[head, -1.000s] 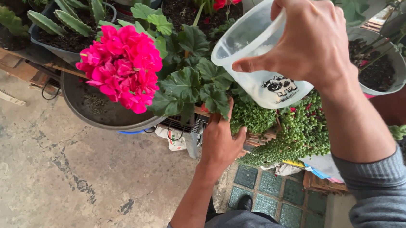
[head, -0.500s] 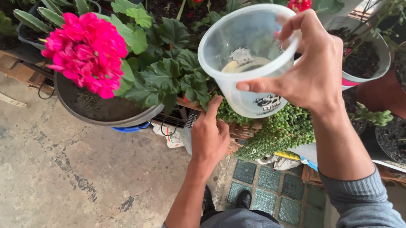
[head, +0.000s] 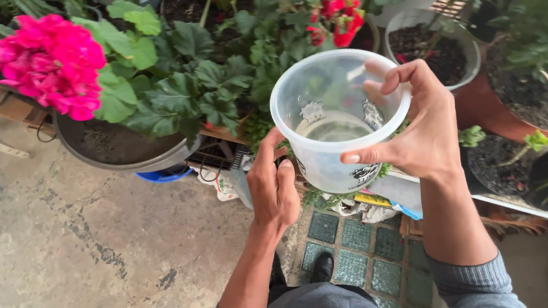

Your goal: The person waters several potted plants by hand and with a plastic container, then refills the container from a bucket in a sink area and continues watering the plants.

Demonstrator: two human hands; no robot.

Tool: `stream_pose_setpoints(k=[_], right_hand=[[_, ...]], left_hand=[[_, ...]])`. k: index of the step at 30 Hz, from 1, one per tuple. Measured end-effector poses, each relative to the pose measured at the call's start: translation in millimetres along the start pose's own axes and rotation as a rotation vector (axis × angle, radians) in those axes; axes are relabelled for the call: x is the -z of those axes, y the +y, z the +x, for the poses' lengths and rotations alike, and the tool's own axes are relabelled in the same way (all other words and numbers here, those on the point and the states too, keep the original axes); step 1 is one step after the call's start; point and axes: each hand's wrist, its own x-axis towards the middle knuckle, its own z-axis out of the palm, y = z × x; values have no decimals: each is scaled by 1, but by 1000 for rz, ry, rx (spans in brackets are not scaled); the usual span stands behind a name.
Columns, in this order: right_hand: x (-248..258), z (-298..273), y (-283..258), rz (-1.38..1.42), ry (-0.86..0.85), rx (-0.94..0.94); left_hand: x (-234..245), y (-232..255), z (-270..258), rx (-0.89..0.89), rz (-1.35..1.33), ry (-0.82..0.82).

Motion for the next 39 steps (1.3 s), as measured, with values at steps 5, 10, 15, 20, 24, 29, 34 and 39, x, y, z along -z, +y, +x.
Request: stream_pose_setpoints(k=[5, 10, 15, 20, 24, 29, 34, 39], right_hand=[[23, -20, 1, -55, 36, -24], [44, -42, 10, 38, 59, -61], [66, -56, 13, 27, 78, -52], [85, -67, 11, 80, 81, -27], [94, -70, 8, 66, 121, 20], [102, -66, -4, -31, 153, 8], [120, -42, -23, -345, 108, 68], [142, 20, -62, -520, -7, 247]], left_hand=[[-21, 17, -8, 33, -119, -73], [-45, 22, -20, -15, -107, -127], [-69, 32, -31, 42, -57, -185], [-93, 51, -33, 32, 48, -194], [-114, 65, -33, -7, 92, -160], [-130, 78, -18, 17, 115, -153], [-127, 100, 16, 50, 102, -135], [-113, 121, 87, -178, 162, -136]])
